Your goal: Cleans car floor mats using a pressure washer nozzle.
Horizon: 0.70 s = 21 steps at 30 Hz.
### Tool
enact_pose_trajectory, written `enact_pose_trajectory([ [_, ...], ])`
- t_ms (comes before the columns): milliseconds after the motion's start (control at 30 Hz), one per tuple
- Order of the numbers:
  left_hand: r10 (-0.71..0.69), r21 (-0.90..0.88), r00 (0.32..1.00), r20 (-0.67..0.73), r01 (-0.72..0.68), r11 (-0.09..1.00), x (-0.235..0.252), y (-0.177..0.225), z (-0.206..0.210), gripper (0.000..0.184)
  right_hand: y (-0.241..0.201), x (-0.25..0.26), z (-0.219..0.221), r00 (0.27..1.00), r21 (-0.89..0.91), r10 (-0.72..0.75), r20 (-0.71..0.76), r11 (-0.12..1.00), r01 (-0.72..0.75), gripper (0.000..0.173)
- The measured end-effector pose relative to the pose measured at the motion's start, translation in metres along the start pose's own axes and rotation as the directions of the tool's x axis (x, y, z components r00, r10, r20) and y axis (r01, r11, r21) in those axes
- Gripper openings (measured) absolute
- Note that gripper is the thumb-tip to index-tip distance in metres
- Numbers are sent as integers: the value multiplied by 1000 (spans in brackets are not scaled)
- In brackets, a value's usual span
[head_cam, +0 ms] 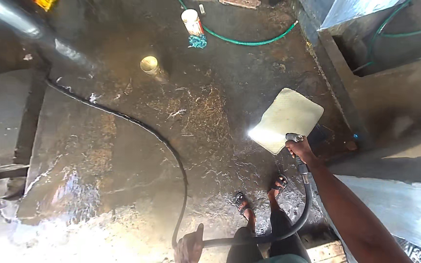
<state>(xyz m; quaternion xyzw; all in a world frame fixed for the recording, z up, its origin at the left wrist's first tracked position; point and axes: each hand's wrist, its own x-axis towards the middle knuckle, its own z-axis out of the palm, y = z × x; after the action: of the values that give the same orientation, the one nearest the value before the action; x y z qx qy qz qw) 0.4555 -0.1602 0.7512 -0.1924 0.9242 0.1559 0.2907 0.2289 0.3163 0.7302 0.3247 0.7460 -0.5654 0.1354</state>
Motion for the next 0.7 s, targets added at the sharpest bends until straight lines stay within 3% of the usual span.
enact_pose_trajectory([
  [200,18,44,1000,20,-19,999,-8,-34,1,78,27,-35,12,998,19,58,-23,998,-57,7],
  [467,-10,110,995,103,-1,994,-2,-41,5,79,69,-70,-17,956,60,221,-192,975,-214,9],
  [700,14,136,990,140,-33,990,2,-27,3,80,86,-94,-58,936,109,186,-298,981,-160,7],
])
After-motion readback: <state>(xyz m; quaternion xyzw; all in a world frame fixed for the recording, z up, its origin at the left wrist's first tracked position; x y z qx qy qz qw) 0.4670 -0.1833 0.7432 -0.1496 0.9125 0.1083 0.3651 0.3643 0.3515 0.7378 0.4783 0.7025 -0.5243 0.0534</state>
